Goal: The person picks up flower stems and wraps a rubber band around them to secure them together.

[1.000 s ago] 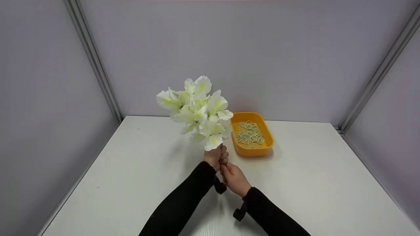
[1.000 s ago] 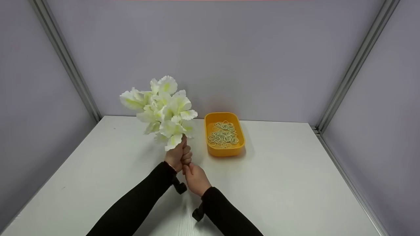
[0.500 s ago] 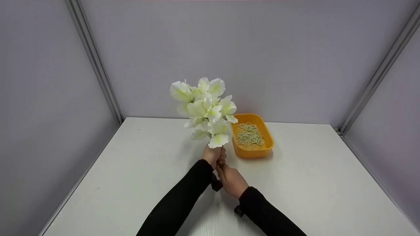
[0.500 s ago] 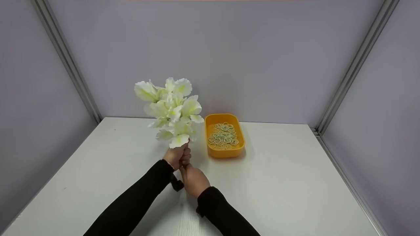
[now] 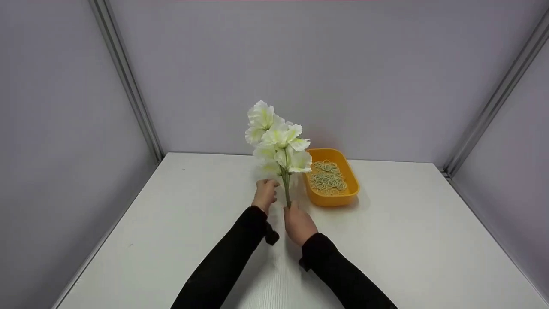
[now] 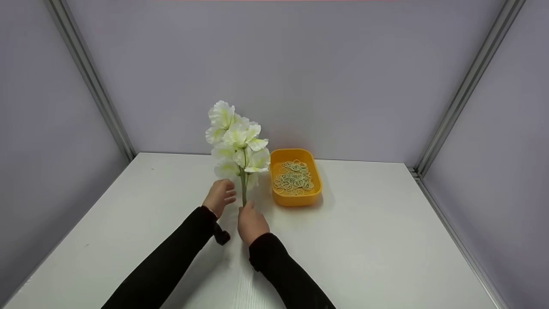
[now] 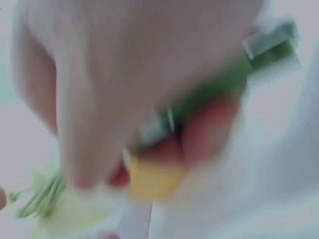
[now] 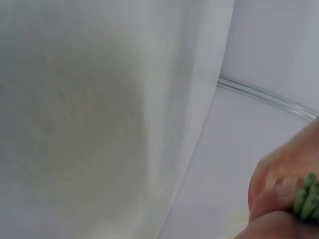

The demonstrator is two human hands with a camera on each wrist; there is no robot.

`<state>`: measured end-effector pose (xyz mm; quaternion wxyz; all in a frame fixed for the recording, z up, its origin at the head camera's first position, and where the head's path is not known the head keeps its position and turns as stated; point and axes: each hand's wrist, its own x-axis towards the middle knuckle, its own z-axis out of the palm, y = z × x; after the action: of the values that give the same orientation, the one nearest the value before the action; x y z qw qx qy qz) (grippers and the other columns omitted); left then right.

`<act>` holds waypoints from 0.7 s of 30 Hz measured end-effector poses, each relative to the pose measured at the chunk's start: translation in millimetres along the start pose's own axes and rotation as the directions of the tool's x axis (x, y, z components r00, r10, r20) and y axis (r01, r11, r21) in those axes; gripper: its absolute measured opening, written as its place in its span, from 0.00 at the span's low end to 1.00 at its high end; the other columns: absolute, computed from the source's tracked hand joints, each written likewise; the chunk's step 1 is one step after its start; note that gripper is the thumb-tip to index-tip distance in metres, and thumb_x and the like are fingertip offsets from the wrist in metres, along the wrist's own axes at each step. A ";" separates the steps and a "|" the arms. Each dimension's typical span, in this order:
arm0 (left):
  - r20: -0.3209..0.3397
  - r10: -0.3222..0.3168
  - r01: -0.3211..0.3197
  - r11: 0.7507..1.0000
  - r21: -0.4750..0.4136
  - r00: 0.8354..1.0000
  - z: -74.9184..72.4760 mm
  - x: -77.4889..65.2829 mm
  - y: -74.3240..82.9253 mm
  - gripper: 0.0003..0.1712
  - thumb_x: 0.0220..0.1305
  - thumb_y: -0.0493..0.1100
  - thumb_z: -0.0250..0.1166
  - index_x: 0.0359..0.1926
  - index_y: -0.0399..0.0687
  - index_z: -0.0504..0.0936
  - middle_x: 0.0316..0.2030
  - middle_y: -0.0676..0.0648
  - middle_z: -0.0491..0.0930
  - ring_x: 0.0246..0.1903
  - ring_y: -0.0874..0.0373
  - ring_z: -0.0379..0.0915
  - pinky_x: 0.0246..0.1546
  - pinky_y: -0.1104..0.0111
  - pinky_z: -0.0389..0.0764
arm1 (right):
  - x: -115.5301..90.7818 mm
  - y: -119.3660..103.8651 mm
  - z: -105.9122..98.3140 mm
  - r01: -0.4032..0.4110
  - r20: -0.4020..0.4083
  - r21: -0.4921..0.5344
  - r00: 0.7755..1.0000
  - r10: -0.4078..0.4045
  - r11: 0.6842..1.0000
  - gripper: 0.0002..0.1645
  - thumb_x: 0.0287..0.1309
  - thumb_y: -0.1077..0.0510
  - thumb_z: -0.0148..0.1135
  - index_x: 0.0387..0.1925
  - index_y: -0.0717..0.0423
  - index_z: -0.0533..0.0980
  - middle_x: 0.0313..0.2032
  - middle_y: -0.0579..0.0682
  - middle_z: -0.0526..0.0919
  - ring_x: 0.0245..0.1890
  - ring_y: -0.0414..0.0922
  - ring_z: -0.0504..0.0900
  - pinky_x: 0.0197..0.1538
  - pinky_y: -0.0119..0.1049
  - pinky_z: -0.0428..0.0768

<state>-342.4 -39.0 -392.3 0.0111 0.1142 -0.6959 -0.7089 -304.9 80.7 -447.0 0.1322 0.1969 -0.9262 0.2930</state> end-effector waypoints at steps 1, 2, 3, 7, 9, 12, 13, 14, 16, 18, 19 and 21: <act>-0.044 0.032 -0.029 0.997 0.071 0.999 -3.8 2.7 -1.5 0.35 0.60 0.47 0.52 0.64 0.33 0.56 0.57 0.34 0.61 0.57 0.44 0.61 0.57 0.55 0.66 | 2.1 0.4 2.0 -0.019 0.018 -0.022 1.000 0.019 1.000 0.10 0.70 0.58 0.44 0.35 0.62 0.63 0.17 0.52 0.71 0.15 0.48 0.75 0.19 0.39 0.69; -0.080 0.075 -0.062 0.986 0.155 0.994 -7.5 5.6 -3.2 0.39 0.62 0.50 0.52 0.67 0.35 0.51 0.62 0.33 0.56 0.62 0.42 0.55 0.61 0.53 0.62 | 3.7 0.7 4.0 -0.031 0.033 -0.044 0.999 0.033 0.999 0.10 0.70 0.58 0.45 0.34 0.62 0.64 0.17 0.52 0.72 0.16 0.49 0.76 0.20 0.40 0.71; -0.111 0.123 -0.092 0.964 0.250 0.986 -11.3 8.2 -5.0 0.43 0.64 0.54 0.51 0.71 0.38 0.44 0.67 0.33 0.49 0.67 0.41 0.47 0.64 0.51 0.57 | 5.1 1.2 6.1 -0.037 0.047 -0.073 0.998 0.041 0.997 0.10 0.70 0.58 0.45 0.34 0.62 0.65 0.17 0.53 0.73 0.17 0.50 0.77 0.21 0.41 0.72; -0.125 0.353 -0.216 0.776 0.593 0.927 -26.0 20.4 -11.4 0.46 0.69 0.60 0.45 0.72 0.43 0.31 0.72 0.36 0.31 0.71 0.42 0.25 0.67 0.47 0.43 | 8.8 2.4 14.1 -0.069 0.107 -0.169 0.990 0.088 0.983 0.12 0.68 0.58 0.48 0.37 0.66 0.68 0.20 0.58 0.78 0.23 0.54 0.81 0.26 0.44 0.77; -0.112 0.436 -0.235 0.663 0.711 0.893 -33.1 27.1 -13.3 0.46 0.70 0.61 0.44 0.72 0.46 0.30 0.72 0.38 0.26 0.71 0.44 0.20 0.68 0.47 0.38 | 9.7 2.3 16.5 -0.090 0.150 -0.200 0.981 0.121 0.976 0.15 0.68 0.57 0.49 0.42 0.69 0.68 0.23 0.59 0.80 0.26 0.54 0.82 0.30 0.45 0.79; -0.103 0.482 -0.213 0.556 0.803 0.870 -42.6 37.2 -15.1 0.46 0.69 0.65 0.41 0.72 0.48 0.29 0.72 0.40 0.23 0.71 0.48 0.14 0.68 0.49 0.33 | 10.8 1.9 18.4 -0.140 0.234 -0.195 0.954 0.185 0.971 0.24 0.67 0.57 0.50 0.53 0.74 0.62 0.26 0.60 0.80 0.26 0.52 0.81 0.33 0.43 0.79; -0.105 0.481 -0.199 0.538 0.819 0.870 -45.5 40.1 -15.9 0.46 0.69 0.66 0.40 0.72 0.49 0.29 0.72 0.40 0.22 0.71 0.48 0.14 0.68 0.50 0.32 | 11.0 1.6 18.6 -0.152 0.269 -0.191 0.942 0.201 0.970 0.27 0.67 0.57 0.50 0.57 0.75 0.59 0.27 0.61 0.81 0.26 0.51 0.81 0.33 0.42 0.78; -0.106 0.476 -0.190 0.531 0.826 0.873 -48.0 42.7 -16.7 0.46 0.68 0.66 0.40 0.72 0.50 0.29 0.71 0.40 0.21 0.71 0.49 0.13 0.68 0.50 0.31 | 10.3 1.2 18.3 -0.159 0.299 -0.189 0.931 0.211 0.969 0.30 0.67 0.57 0.50 0.60 0.76 0.56 0.28 0.61 0.81 0.27 0.50 0.81 0.35 0.42 0.78; -0.107 0.463 -0.174 0.523 0.835 0.880 -52.2 46.9 -19.1 0.46 0.68 0.67 0.39 0.72 0.50 0.29 0.71 0.40 0.21 0.70 0.49 0.12 0.68 0.49 0.30 | 9.0 0.5 18.3 -0.183 0.339 -0.161 0.913 0.228 0.970 0.36 0.65 0.57 0.52 0.63 0.76 0.51 0.31 0.63 0.81 0.29 0.50 0.81 0.37 0.41 0.79; -0.107 0.453 -0.156 0.505 0.849 0.885 -55.8 49.5 -22.2 0.45 0.68 0.66 0.39 0.72 0.51 0.30 0.71 0.40 0.21 0.71 0.49 0.13 0.68 0.49 0.31 | 7.7 -1.1 18.8 -0.192 0.370 -0.143 0.900 0.232 0.971 0.38 0.64 0.57 0.53 0.64 0.76 0.49 0.35 0.64 0.81 0.32 0.52 0.82 0.40 0.42 0.79; -0.102 0.448 -0.148 0.490 0.859 0.888 -56.9 49.9 -23.7 0.44 0.69 0.66 0.39 0.72 0.52 0.30 0.72 0.40 0.22 0.71 0.48 0.13 0.68 0.49 0.31 | 7.1 -2.0 19.1 -0.195 0.376 -0.136 0.897 0.233 0.971 0.39 0.63 0.57 0.54 0.64 0.76 0.50 0.36 0.65 0.81 0.35 0.53 0.82 0.42 0.43 0.78; -0.081 0.434 -0.135 0.446 0.885 0.897 -57.7 49.9 -26.5 0.42 0.69 0.66 0.39 0.73 0.55 0.32 0.72 0.39 0.23 0.71 0.48 0.15 0.68 0.48 0.32 | 6.4 -3.0 20.4 -0.211 0.386 -0.125 0.890 0.244 0.969 0.40 0.62 0.56 0.55 0.65 0.74 0.50 0.39 0.66 0.81 0.38 0.54 0.82 0.45 0.45 0.78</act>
<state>-377.0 -103.7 -426.1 0.1773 0.0890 -0.9533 -0.2277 -311.9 64.5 -459.4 -0.0865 0.1372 -0.9613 0.2229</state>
